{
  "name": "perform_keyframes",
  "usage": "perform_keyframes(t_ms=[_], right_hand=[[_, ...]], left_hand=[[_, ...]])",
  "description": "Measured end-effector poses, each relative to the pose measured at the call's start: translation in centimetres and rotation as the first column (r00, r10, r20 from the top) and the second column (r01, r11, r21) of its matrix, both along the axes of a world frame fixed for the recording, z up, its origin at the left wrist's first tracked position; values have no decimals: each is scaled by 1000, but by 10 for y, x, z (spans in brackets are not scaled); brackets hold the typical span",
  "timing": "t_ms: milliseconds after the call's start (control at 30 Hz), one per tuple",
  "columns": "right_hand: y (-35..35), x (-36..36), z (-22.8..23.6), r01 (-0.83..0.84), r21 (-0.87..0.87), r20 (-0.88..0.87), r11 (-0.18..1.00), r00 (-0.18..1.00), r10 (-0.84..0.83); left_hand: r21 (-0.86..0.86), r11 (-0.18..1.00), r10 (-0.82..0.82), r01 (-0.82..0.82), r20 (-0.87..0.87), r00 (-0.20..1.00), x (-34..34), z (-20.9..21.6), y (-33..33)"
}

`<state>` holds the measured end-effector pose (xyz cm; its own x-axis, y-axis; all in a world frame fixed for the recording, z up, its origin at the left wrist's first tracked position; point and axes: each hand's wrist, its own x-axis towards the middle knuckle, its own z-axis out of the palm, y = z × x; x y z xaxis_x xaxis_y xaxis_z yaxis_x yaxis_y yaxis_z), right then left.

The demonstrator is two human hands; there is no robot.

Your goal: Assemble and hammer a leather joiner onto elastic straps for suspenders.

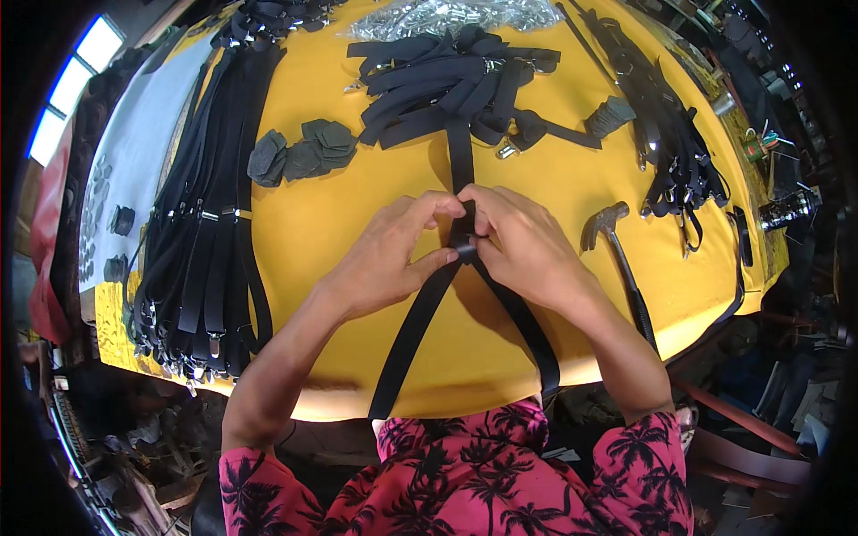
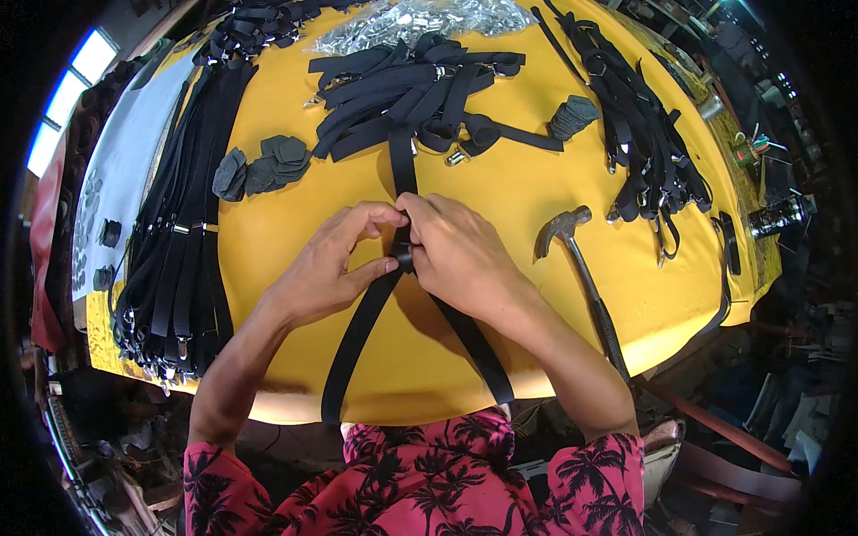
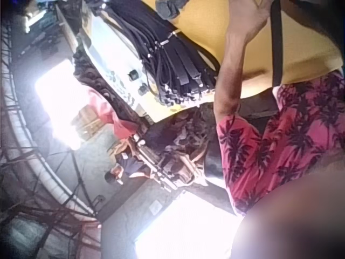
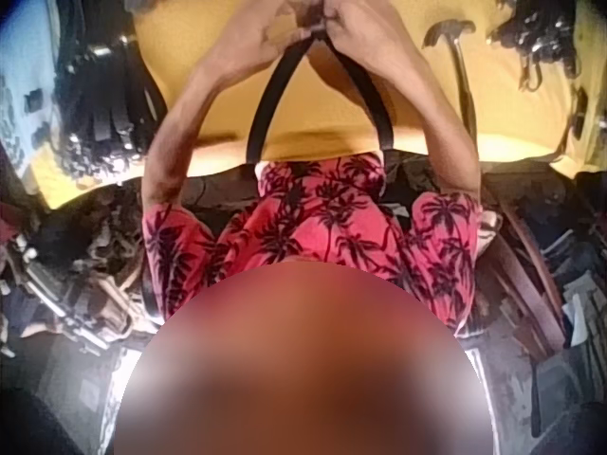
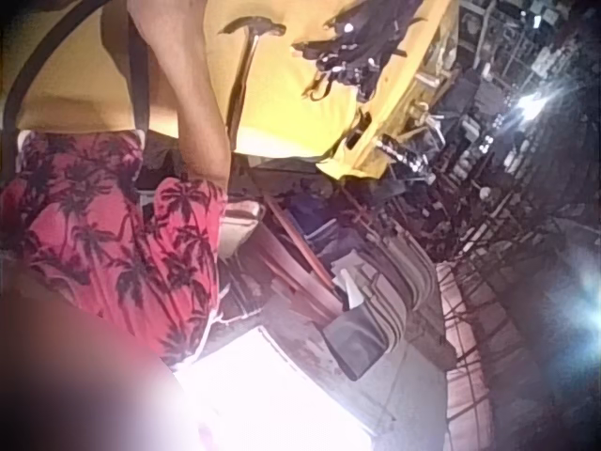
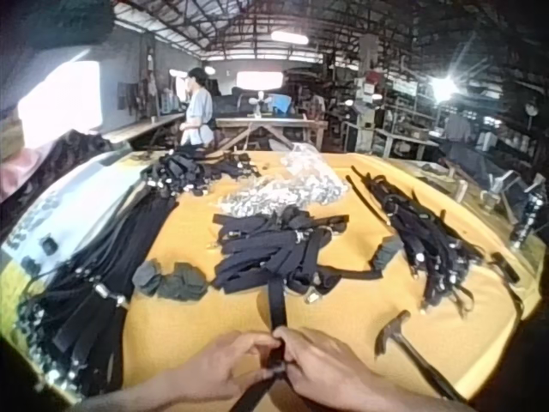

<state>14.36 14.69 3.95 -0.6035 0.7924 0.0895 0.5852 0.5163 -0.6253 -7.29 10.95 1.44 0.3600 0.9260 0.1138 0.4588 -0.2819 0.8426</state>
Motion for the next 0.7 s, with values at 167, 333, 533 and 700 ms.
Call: perform_keyframes(t_ms=[167,333,533,700], right_hand=[[-21,8,-6,-6,61,-99,998,995,12],[-41,13,-18,6,278,-197,961,979,51],[-53,24,-31,-66,507,-125,859,981,149],[-69,28,-26,-127,559,-1,820,988,154]], left_hand=[[157,982,-88,108,-127,988,-5,-3,3],[173,981,-70,92,-128,989,-5,-2,0],[287,958,28,0,-92,995,6,-14,2],[273,960,100,-69,-99,990,13,-11,1]])
